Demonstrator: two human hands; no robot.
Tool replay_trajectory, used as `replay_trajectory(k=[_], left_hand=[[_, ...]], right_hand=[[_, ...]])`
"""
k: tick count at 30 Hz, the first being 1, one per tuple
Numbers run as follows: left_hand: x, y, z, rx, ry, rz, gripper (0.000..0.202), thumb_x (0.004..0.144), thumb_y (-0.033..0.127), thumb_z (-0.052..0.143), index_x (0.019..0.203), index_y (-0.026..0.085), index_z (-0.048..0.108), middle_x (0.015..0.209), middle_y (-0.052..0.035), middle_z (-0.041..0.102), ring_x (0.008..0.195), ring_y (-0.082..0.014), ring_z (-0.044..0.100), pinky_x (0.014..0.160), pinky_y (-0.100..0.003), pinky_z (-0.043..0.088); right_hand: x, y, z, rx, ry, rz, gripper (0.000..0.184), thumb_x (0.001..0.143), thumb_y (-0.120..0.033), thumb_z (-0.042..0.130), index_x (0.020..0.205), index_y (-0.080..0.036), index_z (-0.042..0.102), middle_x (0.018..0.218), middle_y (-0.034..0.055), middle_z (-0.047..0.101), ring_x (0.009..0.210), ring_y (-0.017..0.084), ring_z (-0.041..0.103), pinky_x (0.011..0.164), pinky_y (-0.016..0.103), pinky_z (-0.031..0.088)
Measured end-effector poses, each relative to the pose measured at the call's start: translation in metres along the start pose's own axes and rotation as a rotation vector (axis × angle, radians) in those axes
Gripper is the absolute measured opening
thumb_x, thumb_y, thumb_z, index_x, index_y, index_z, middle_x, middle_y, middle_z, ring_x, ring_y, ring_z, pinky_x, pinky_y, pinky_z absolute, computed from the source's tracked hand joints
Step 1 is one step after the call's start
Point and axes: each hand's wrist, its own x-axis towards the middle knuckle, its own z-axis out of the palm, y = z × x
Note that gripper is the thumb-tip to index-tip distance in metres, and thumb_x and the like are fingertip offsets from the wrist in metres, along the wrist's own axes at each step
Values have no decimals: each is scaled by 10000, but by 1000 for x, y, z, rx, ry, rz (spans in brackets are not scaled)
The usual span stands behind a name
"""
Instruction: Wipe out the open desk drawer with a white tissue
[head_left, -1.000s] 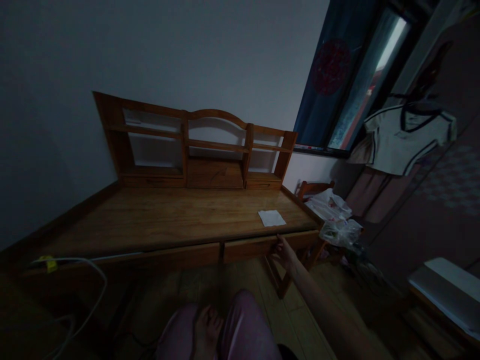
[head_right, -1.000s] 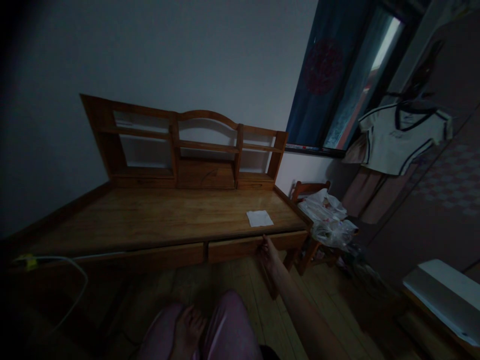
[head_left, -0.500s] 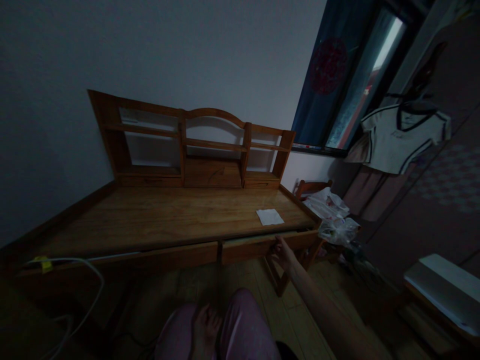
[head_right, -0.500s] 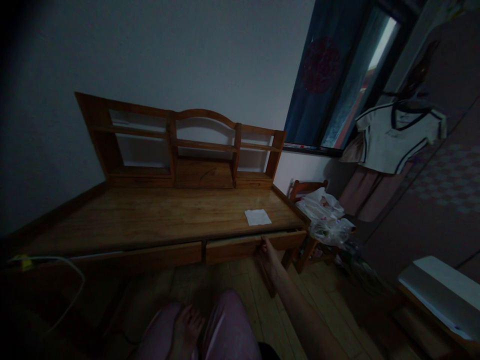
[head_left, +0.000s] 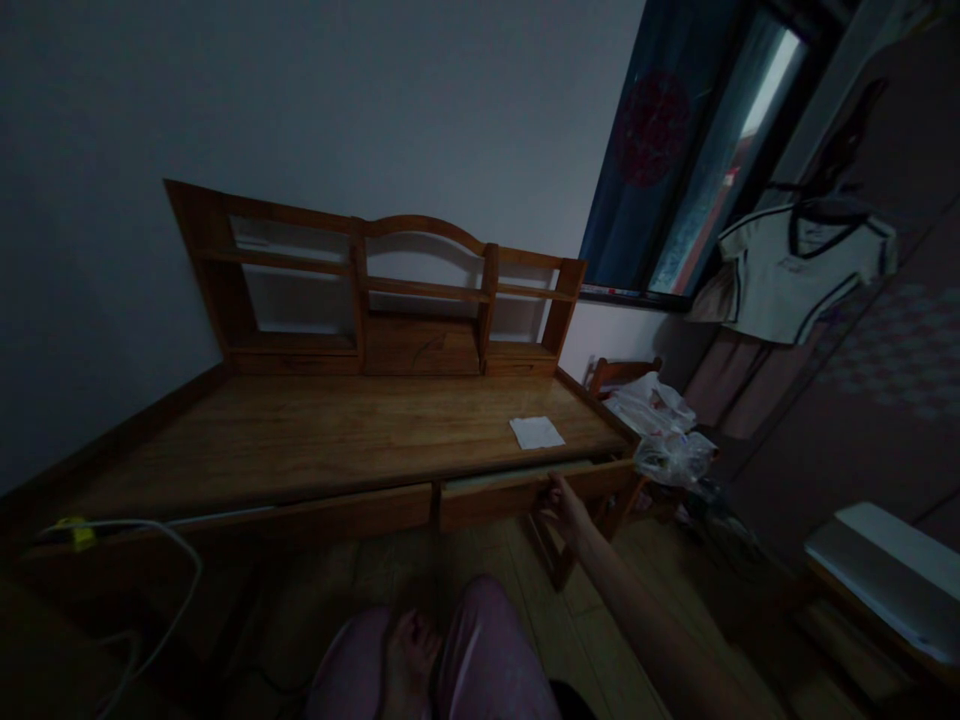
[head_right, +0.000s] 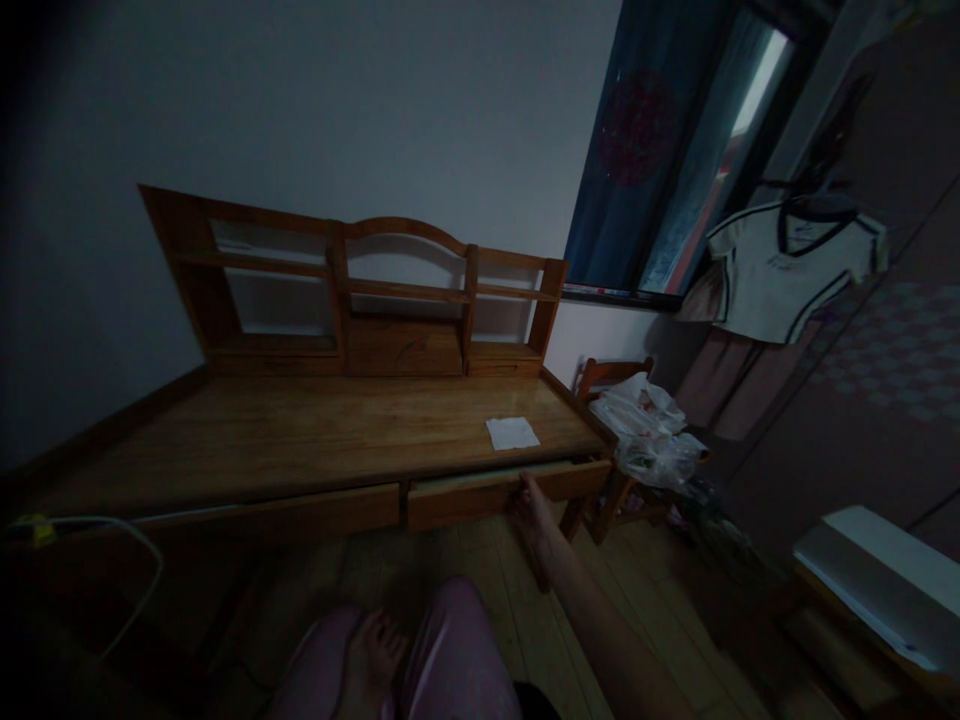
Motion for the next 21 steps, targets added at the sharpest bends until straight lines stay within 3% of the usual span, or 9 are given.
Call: replay_trajectory(k=[14, 21], left_hand=[[9, -3, -4, 81, 16, 40, 92, 683, 264, 559, 773, 248, 571, 697, -6, 597, 614, -171, 601, 674, -337, 483], [15, -4, -7, 191, -134, 72, 215, 692, 280, 579, 889, 227, 646, 884, -72, 730, 744, -201, 680, 697, -318, 512]], right_hand=[[-18, 0, -7, 21, 21, 17, 407, 631, -469, 820, 628, -216, 502, 519, -65, 485, 581, 133, 531, 567, 274, 467], [-25, -3, -10, -28, 37, 40, 395, 645, -478, 822, 640, -212, 530, 534, -48, 530, 556, 128, 520, 570, 279, 450]])
